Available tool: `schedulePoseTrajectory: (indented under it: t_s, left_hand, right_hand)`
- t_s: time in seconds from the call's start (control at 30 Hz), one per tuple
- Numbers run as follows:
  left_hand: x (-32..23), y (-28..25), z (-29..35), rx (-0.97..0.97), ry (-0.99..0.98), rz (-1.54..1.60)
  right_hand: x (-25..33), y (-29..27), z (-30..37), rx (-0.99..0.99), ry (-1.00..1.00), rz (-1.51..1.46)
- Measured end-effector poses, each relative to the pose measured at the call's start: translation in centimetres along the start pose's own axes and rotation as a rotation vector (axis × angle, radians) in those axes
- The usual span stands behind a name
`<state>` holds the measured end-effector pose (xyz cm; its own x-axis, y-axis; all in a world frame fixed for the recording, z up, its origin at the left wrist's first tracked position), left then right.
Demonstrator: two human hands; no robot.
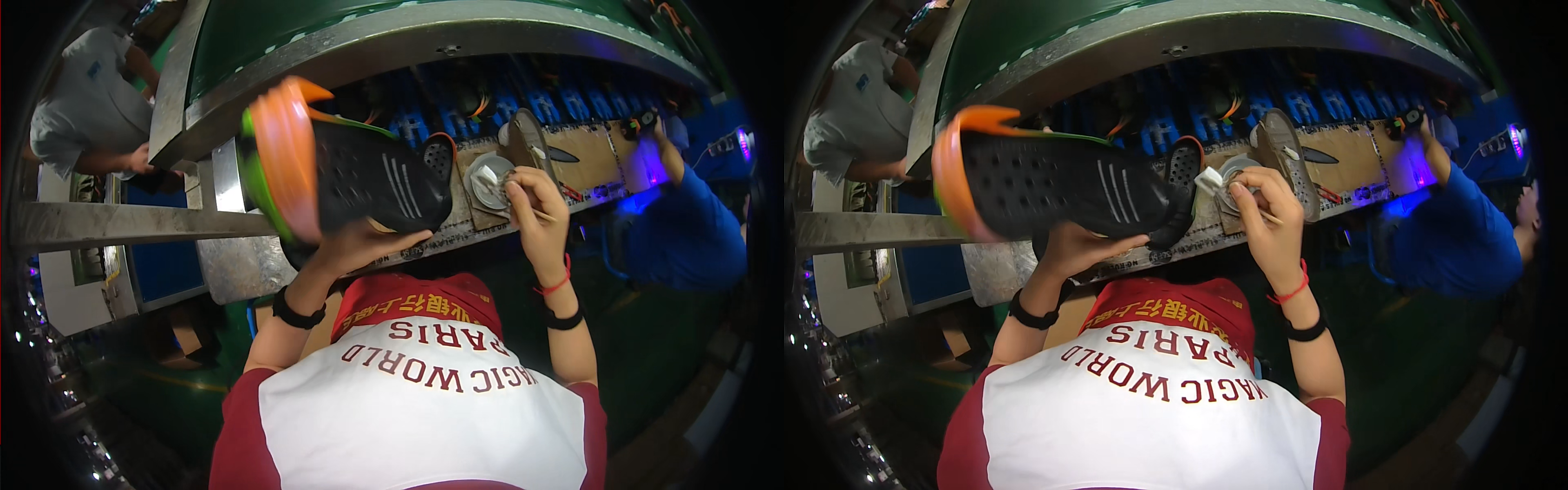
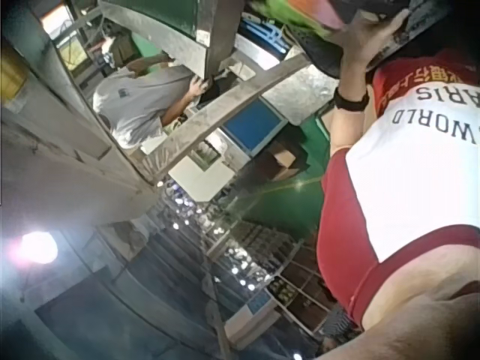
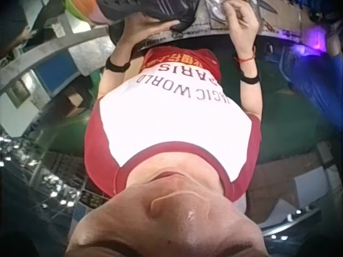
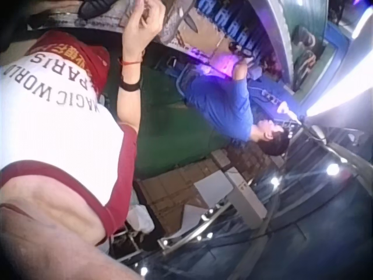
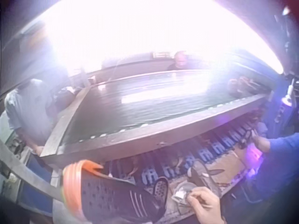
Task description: Apply adhesive to the edges and surfaces of shoe soles using a brush.
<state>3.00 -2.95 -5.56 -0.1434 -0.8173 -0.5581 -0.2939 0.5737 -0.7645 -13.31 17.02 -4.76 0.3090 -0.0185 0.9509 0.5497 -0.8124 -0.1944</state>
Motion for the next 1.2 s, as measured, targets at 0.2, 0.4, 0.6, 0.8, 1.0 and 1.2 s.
schedulePoseTrajectory:
  t_s: [0.2, 0.4, 0.6, 0.8, 1.0, 1.2]
  left_hand:
    - [-0.6, 1.1, 0.2, -0.228, -0.383, 0.726]
    - [-1.0, 1.8, 0.9, -0.236, -0.487, 0.904]
    - [-1.1, 1.6, 1.0, -0.206, -0.523, 0.967]
    - [-1.4, 1.2, 0.4, -0.205, -0.468, 0.874]
    - [-2.0, 1.0, -0.9, -0.154, -0.397, 1.104]
    - [-3.8, -0.3, -2.2, -0.09, -0.441, 1.225]
  right_hand:
    - [-10.3, 0.7, 0.6, -0.133, 0.124, -0.021]
    - [-14.7, 0.7, 0.9, -0.229, 0.203, -0.01]
    - [-15.5, 0.6, 0.9, -0.223, 0.231, -0.03]
    - [-12.8, 0.2, 0.5, -0.2, 0.069, -0.01]
    - [-7.2, -1.5, 0.7, -0.233, 0.061, -0.182]
    - [3.0, -3.5, 0.7, -0.31, 0.031, -0.414]
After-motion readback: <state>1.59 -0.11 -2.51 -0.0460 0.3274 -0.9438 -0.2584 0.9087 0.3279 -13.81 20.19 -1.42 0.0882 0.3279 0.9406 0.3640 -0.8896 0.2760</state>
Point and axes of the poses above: each hand's wrist, its own z-axis away from the middle knuckle, its own y-axis out of the palm, x = y × z, the point moved 1 cm from there along -z, towards the middle knuckle, and after that the axes turned 4 degrees about -y, right-handed, at the moved point
